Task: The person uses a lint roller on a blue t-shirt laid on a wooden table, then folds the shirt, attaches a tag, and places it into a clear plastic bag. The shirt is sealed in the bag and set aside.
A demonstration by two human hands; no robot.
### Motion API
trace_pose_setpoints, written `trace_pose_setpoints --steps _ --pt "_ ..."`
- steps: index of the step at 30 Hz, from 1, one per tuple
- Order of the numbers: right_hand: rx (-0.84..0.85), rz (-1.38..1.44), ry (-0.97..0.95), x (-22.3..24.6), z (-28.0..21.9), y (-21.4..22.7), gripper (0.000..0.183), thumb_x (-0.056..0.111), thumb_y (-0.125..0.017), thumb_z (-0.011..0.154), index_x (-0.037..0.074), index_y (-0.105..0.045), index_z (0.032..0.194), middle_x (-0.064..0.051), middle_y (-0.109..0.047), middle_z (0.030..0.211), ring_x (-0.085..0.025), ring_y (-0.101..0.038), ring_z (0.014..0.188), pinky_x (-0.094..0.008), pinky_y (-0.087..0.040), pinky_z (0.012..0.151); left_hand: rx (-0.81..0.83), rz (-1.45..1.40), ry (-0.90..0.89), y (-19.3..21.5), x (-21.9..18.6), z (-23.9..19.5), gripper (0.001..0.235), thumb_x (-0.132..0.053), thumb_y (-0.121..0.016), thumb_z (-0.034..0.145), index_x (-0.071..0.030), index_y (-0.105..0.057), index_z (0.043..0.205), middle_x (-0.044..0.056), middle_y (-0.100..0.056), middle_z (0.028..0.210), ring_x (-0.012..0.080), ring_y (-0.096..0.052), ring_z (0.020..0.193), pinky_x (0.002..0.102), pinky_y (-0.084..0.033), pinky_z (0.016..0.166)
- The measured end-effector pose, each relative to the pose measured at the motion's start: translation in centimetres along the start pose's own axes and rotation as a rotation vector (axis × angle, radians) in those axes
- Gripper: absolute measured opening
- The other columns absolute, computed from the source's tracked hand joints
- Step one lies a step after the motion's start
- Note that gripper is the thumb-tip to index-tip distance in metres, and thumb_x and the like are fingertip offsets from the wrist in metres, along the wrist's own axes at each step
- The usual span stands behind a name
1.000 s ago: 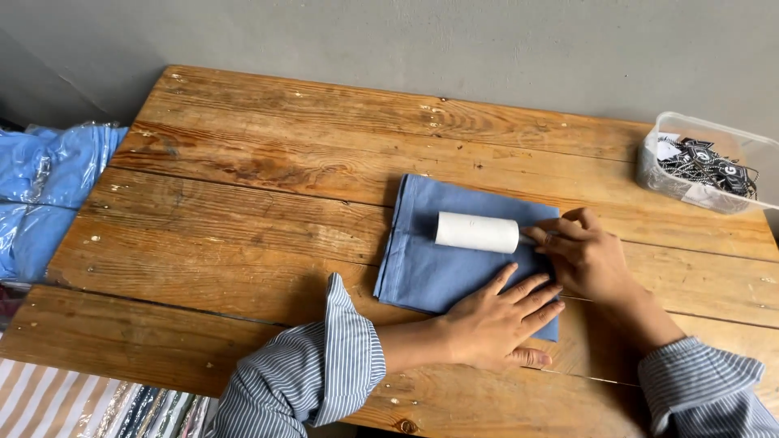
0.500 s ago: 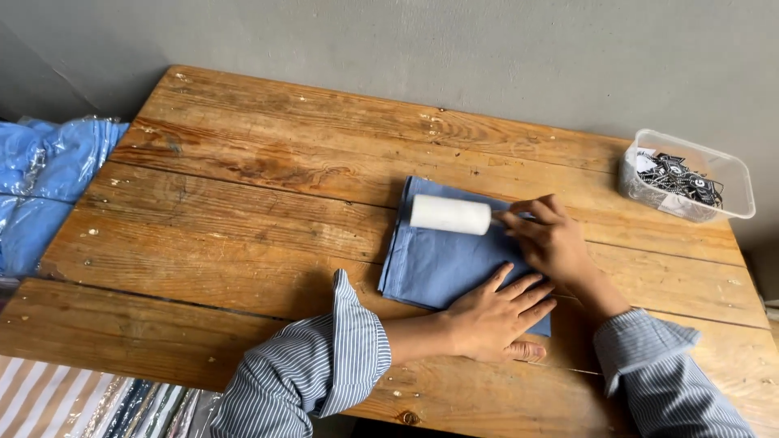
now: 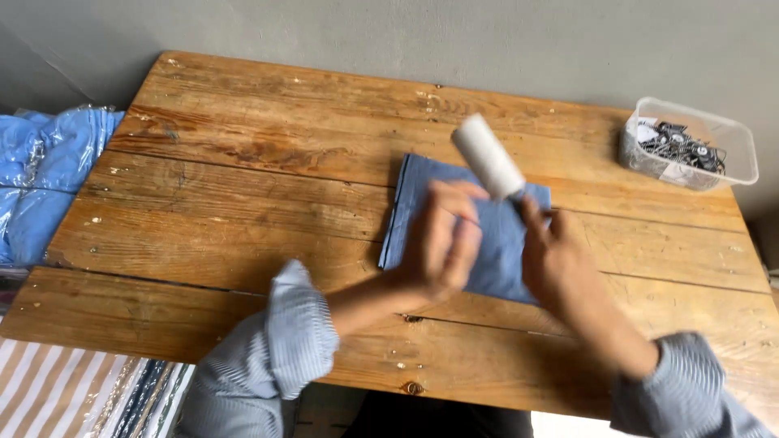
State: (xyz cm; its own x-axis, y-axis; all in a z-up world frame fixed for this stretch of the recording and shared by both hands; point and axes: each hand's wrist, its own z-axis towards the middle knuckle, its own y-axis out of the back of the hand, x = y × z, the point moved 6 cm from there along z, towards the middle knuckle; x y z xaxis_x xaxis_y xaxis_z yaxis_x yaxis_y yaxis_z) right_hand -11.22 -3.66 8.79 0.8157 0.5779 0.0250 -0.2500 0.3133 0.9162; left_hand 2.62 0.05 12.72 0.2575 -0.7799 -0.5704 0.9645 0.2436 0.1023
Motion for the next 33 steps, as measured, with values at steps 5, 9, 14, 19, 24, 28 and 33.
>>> trace_pose_setpoints --steps 5,9,14,19,24,28,33 --pt "0.256 -0.276 0.187 6.9 -6.8 -4.4 0.062 0.001 -0.039 0.069 -0.002 -0.022 0.129 -0.014 -0.039 0.097 -0.021 -0.053 0.061 -0.029 -0.049 0.042 -0.322 -0.049 0.107 7.2 -0.6 1.6 0.02 -0.026 -0.034 0.089 -0.006 -0.036 0.089 0.013 -0.047 0.091 0.0171 -0.047 0.079 0.026 -0.039 0.074" --pt "0.092 -0.452 0.265 11.9 -6.9 -3.8 0.05 0.004 -0.04 0.071 -0.002 -0.038 0.121 -0.006 -0.044 0.082 -0.01 -0.047 0.048 -0.02 -0.04 0.03 -0.422 -0.011 0.18 9.7 -0.4 1.3 0.011 -0.02 -0.034 0.087 -0.009 -0.034 0.089 0.007 -0.04 0.087 0.017 -0.049 0.086 0.024 -0.042 0.068" --pt "0.359 0.107 0.198 12.2 -6.7 -2.6 0.071 0.004 -0.047 0.066 -0.001 -0.016 0.129 -0.017 -0.039 0.103 -0.029 -0.057 0.052 -0.042 -0.047 0.036 -0.412 0.0 0.195 10.5 -0.6 1.2 0.015 -0.02 -0.035 0.088 -0.008 -0.035 0.097 0.004 -0.036 0.095 0.0137 -0.048 0.085 0.023 -0.042 0.066" --pt "0.24 0.389 -0.062 7.8 -7.3 2.1 0.056 0.004 -0.039 0.076 0.008 -0.023 0.13 -0.013 -0.043 0.099 -0.032 -0.054 0.045 -0.044 -0.044 0.044 -0.48 -0.037 0.173 8.7 0.5 0.3 0.032 -0.033 -0.037 0.088 -0.008 -0.031 0.106 0.009 -0.04 0.095 0.0168 -0.046 0.088 0.026 -0.039 0.073" --pt "0.255 -0.067 -0.184 4.3 -10.0 -2.0 0.062 0.009 -0.042 0.07 0.008 -0.024 0.129 -0.011 -0.04 0.094 -0.031 -0.052 0.039 -0.044 -0.041 0.03 0.104 0.128 0.357 -0.2 5.0 -3.8 0.057 -0.045 -0.027 0.085 0.001 -0.019 0.118 0.02 -0.027 0.12 0.0274 -0.031 0.11 0.034 -0.025 0.092" --pt "0.265 -0.378 -0.168 1.6 -10.8 -3.0 0.062 0.005 -0.036 0.069 0.001 -0.023 0.13 -0.008 -0.038 0.083 -0.016 -0.048 0.033 -0.031 -0.041 0.027 0.694 0.813 0.166 -4.3 7.5 -7.9 0.068 -0.049 -0.027 0.084 -0.002 -0.011 0.132 0.018 -0.023 0.135 0.0345 -0.02 0.124 0.053 -0.012 0.097" --pt "0.197 0.008 -0.406 -4.0 -11.0 -1.2 0.059 0.01 -0.039 0.073 0.005 -0.026 0.13 -0.015 -0.045 0.082 -0.034 -0.05 0.05 -0.045 -0.039 0.044 0.946 0.808 0.367 -5.4 8.1 -7.0 0.073 -0.056 -0.021 0.08 -0.004 -0.014 0.131 0.021 -0.006 0.136 0.0372 -0.002 0.124 0.055 -0.002 0.096"
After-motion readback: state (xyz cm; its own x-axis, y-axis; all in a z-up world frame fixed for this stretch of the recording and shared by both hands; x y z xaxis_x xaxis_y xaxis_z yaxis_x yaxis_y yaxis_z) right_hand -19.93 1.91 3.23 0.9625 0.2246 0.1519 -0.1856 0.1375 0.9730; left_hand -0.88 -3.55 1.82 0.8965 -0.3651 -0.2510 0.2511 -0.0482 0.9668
